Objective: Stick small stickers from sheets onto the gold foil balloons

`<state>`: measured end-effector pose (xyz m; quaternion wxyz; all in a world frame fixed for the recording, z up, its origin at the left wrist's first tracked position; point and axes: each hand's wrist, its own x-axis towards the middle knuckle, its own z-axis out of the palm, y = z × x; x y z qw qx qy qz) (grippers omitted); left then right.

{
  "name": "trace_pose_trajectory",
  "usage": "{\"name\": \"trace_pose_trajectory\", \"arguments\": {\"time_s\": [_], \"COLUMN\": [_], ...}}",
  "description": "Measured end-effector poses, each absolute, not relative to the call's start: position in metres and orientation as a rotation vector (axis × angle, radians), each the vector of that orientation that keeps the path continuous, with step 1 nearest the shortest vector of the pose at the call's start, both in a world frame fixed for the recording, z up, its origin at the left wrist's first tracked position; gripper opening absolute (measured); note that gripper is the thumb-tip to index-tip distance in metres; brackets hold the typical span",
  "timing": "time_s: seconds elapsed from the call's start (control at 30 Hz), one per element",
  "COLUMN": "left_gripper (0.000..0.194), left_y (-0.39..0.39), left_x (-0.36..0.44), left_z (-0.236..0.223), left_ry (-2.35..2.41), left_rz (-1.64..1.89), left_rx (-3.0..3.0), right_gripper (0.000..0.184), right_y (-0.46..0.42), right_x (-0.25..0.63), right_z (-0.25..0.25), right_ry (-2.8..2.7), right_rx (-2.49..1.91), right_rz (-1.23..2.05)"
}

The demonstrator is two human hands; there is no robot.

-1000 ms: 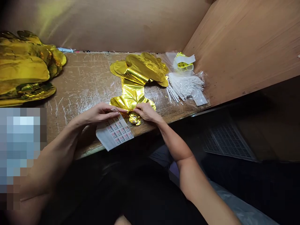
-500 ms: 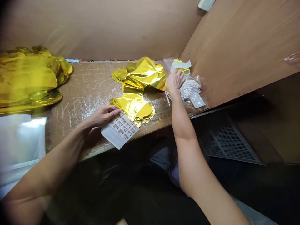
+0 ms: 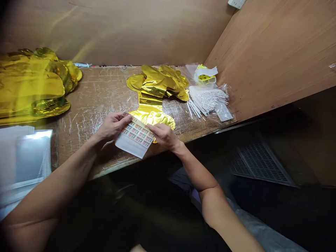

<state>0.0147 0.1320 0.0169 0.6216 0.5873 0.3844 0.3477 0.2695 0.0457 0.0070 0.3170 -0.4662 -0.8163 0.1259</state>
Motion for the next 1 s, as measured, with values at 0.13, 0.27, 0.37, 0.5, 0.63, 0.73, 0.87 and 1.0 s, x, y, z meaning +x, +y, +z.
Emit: {"name": "trace_pose_trajectory", "arguments": {"time_s": [0.13,0.27,0.37,0.5,0.63,0.73,0.87,1.0], "left_gripper": [0.044,0.046,0.047,0.035,0.034,0.034,0.033,0.029], "left_y": [0.130,0.133,0.138,0.144,0.149,0.154,0.157,0.157], "left_x": [0.016,0.014,0.009,0.002,0.001,0.003,0.005,0.004], "left_z": [0.017,0.009,0.006,0.006,-0.001,-0.012,-0.019,-0.014], "left_ry": [0.867,0.865,0.838,0.650,0.512,0.465,0.449,0.455], "left_rz": [0.781,0.779,0.741,0.569,0.529,0.460,0.436,0.431], "left_rx": [1.298,1.349,1.610,2.105,2.286,2.303,2.269,2.189], "right_gripper": [0.035,0.020,0.016,0.019,0.016,0.015,0.018,0.018], "right_y": [0.046,0.040,0.039,0.059,0.084,0.088,0.080,0.076], "right_x": [0.274,0.263,0.259,0.267,0.258,0.242,0.245,0.266], "right_z": [0.004,0.010,0.019,0.030,0.024,0.016,0.019,0.021], "right_ry": [-2.316,-2.192,-1.892,-1.626,-1.927,-2.134,-2.226,-2.166], "right_rx": [-1.163,-1.156,-1.179,-1.394,-1.573,-1.734,-2.050,-2.019], "right_rz": [0.141,0.176,0.381,0.687,0.964,0.791,0.403,0.159]}}
